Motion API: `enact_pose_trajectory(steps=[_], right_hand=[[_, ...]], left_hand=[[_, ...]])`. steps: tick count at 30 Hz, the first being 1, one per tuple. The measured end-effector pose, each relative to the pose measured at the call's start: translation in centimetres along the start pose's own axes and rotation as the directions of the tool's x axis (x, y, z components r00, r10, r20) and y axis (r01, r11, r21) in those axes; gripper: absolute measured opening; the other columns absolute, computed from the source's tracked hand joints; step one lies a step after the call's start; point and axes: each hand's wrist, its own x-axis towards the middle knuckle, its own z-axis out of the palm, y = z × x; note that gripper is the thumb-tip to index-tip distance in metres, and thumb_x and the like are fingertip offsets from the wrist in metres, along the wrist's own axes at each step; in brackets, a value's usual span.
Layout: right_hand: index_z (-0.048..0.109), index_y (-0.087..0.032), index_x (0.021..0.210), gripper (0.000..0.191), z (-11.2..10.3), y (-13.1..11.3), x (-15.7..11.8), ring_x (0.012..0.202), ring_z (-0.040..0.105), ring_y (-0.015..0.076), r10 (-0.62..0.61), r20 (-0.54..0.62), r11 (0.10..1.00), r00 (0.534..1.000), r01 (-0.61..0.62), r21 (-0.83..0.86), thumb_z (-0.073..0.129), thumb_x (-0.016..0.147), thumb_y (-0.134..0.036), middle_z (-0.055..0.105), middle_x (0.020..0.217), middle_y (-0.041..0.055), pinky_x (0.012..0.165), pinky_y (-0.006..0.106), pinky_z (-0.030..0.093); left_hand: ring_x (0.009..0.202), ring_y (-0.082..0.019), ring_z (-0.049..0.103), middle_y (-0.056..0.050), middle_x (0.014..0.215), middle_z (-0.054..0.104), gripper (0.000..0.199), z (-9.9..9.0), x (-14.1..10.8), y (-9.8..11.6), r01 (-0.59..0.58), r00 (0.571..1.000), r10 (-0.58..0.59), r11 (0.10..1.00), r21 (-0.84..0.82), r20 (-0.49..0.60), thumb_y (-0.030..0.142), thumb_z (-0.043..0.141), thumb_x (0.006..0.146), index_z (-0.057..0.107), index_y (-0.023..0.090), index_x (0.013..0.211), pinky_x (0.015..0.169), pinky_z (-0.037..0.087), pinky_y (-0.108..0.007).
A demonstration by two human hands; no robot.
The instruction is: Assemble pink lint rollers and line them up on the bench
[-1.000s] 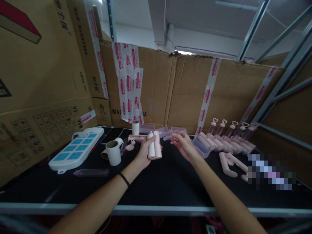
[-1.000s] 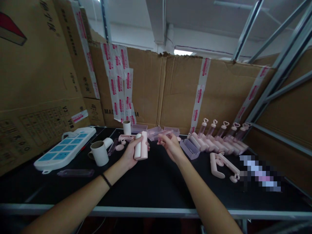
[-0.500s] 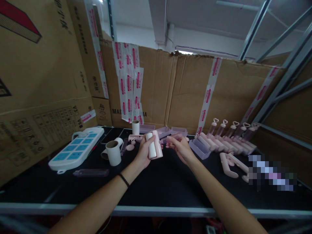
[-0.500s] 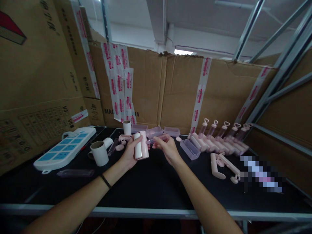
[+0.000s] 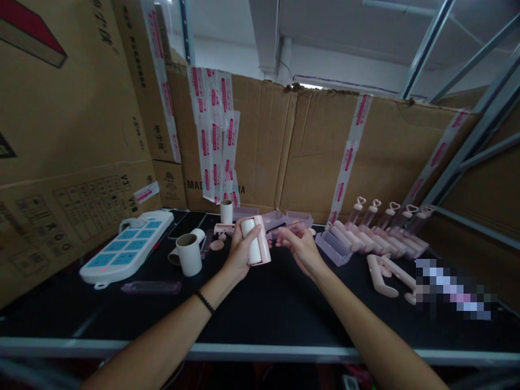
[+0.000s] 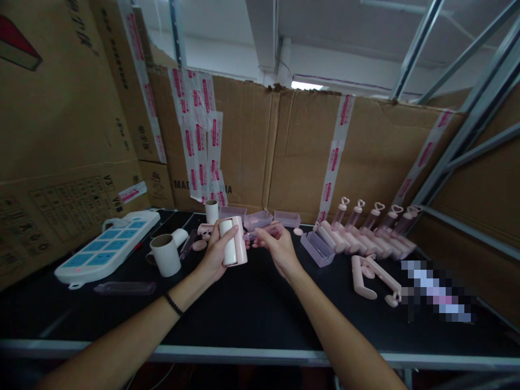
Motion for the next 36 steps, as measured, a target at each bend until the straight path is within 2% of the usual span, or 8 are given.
enact_pose_trajectory(steps=[7,15,21,23,26,28,31,36], right_hand=[[0.062,-0.021,0.081,0.026,0.2,0.4,-0.4,0.069,0.063,0.0135,-0.053,0.039,0.998,0.998,0.055,-0.039,0.081,0.077,-0.039,0.068,0.081,0.0001,0.065,0.028,0.057],[0.063,-0.021,0.081,0.027,0.7,0.8,-0.6,0.07,0.063,0.0147,-0.045,0.038,0.998,0.998,0.047,-0.035,0.081,0.077,-0.04,0.066,0.077,-0.0005,0.068,0.029,0.057],[0.062,-0.02,0.077,0.027,1.2,1.2,-0.5,0.063,0.059,0.0125,-0.067,-0.018,0.997,0.998,0.066,-0.036,0.08,0.078,-0.039,0.066,0.073,-0.0003,0.06,0.025,0.051],[0.061,-0.019,0.075,0.028,1.4,1.3,-0.4,0.061,0.057,0.0119,-0.048,-0.047,0.999,0.998,0.046,-0.023,0.08,0.078,-0.039,0.064,0.069,-0.0008,0.058,0.024,0.048],[0.06,-0.02,0.075,0.029,1.2,1.1,0.1,0.059,0.056,0.012,-0.032,-0.1,0.999,0.994,0.031,-0.013,0.08,0.077,-0.04,0.062,0.066,-0.002,0.055,0.024,0.045],[0.059,-0.021,0.077,0.03,0.6,0.4,0.6,0.057,0.056,0.0123,-0.075,-0.114,0.996,0.991,0.069,-0.059,0.08,0.077,-0.042,0.062,0.066,-0.0025,0.055,0.025,0.044],[0.061,-0.021,0.083,0.028,-0.8,-1.1,1.6,0.059,0.056,0.0125,-0.176,-0.053,0.962,0.983,0.16,-0.22,0.078,0.078,-0.043,0.066,0.073,-0.0015,0.056,0.025,0.044],[0.067,-0.02,0.084,0.027,-1.2,-2.5,1.7,0.068,0.061,0.0149,-0.178,0.199,0.828,0.964,0.256,-0.498,0.081,0.076,-0.041,0.067,0.076,-0.0005,0.063,0.026,0.046]], left_hand=[[0.053,-0.016,0.065,0.004,0.076,0.064,0.047,0.0,-0.2,0.1,-0.043,0.999,0.044,0.998,0.047,-0.004,0.033,0.081,0.074,0.052,0.026,0.11,0.051,0.057,-0.028],[0.057,-0.014,0.063,0.004,0.078,0.061,0.042,0.3,-0.2,0.3,-0.059,0.998,0.06,0.998,0.014,-0.032,0.031,0.082,0.073,0.056,0.025,0.104,0.052,0.056,-0.025],[0.054,-0.014,0.06,0.004,0.077,0.06,0.042,0.1,-0.2,-0.1,-0.069,0.997,0.07,0.995,0.068,-0.012,0.035,0.079,0.077,0.053,0.027,0.109,0.051,0.054,-0.026],[0.056,-0.013,0.059,0.004,0.08,0.06,0.041,0.1,-0.1,-0.4,-0.098,0.995,0.1,0.991,0.09,-0.013,0.035,0.078,0.078,0.053,0.027,0.109,0.053,0.053,-0.025],[0.069,-0.013,0.061,0.003,0.089,0.061,0.04,0.2,-0.1,-0.6,-0.21,0.976,0.216,0.968,0.137,-0.026,0.03,0.08,0.077,0.055,0.027,0.108,0.063,0.052,-0.022],[0.078,-0.013,0.06,0.002,0.093,0.062,0.039,0.3,-0.1,-0.6,-0.269,0.962,0.272,0.946,0.182,0.007,0.027,0.081,0.076,0.057,0.026,0.107,0.069,0.05,-0.02],[0.08,-0.015,0.06,0.001,0.089,0.064,0.035,0.4,-0.4,-0.2,-0.294,0.955,0.27,0.917,0.269,0.122,0.023,0.083,0.073,0.063,0.023,0.102,0.072,0.048,-0.02],[0.089,-0.021,0.065,-0.004,0.094,0.071,0.025,0.3,-0.7,-0.1,-0.38,0.912,0.237,0.793,0.476,0.334,0.025,0.081,0.073,0.071,0.018,0.095,0.082,0.049,-0.026]])
